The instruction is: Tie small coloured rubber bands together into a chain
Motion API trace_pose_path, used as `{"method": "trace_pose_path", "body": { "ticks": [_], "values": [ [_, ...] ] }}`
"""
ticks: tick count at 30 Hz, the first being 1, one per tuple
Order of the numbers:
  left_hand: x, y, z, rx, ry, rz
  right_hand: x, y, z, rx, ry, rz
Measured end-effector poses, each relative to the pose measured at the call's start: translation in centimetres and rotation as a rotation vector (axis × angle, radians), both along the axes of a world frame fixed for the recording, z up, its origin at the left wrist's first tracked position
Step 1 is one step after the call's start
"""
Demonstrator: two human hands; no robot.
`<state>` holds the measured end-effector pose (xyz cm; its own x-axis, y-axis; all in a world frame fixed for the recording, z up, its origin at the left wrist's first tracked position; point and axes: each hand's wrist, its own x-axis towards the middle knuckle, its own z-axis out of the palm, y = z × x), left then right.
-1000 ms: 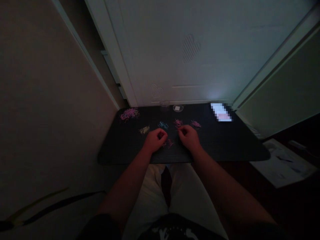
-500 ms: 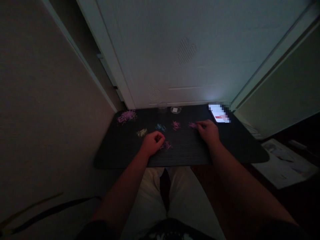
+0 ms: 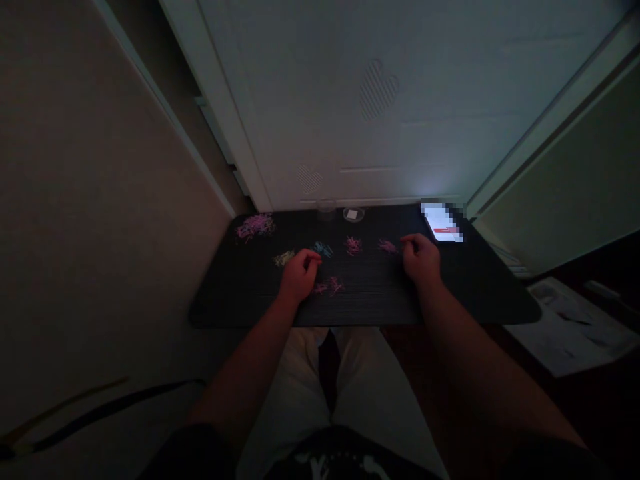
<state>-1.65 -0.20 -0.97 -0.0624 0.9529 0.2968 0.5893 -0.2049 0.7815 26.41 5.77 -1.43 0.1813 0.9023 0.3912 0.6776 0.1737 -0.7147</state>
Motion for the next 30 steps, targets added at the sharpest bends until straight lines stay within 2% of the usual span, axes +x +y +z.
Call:
{"method": "trace_pose_path", "body": {
  "ticks": [3,7,10,14,19,25,30],
  "values": [
    [-0.1,0.2,-0.2,-0.007,-0.024,-0.011,-1.3,-1.0,0.1,0.002,-0.076,0.205],
    [-0.1,0.1,-0.4,-0.008,-0.001,-0.048,-3.8,-3.2,1.0,-0.066,-0.282,0.647],
    [-0.1,0.1,-0.5,-0.018,0.017,-0.068,-5.5,-4.6,1.7,-0.112,-0.353,0.772],
    [-0.1,0.0,-0.4,-0.038,-0.006,-0.081,-7.4,-5.4,1.8,-0.154,-0.415,0.776],
    [0.0,-0.2,-0.2,-0.052,-0.045,-0.084,-8.8,-4.9,1.3,-0.160,-0.386,0.712],
    [0.1,-0.2,0.0,-0.050,-0.020,-0.132,-9.0,-4.0,1.4,-0.307,-0.165,0.724],
    [0.2,-0.3,0.0,-0.040,0.046,-0.194,-9.3,-3.6,1.4,-0.318,-0.063,0.760]
  ]
}}
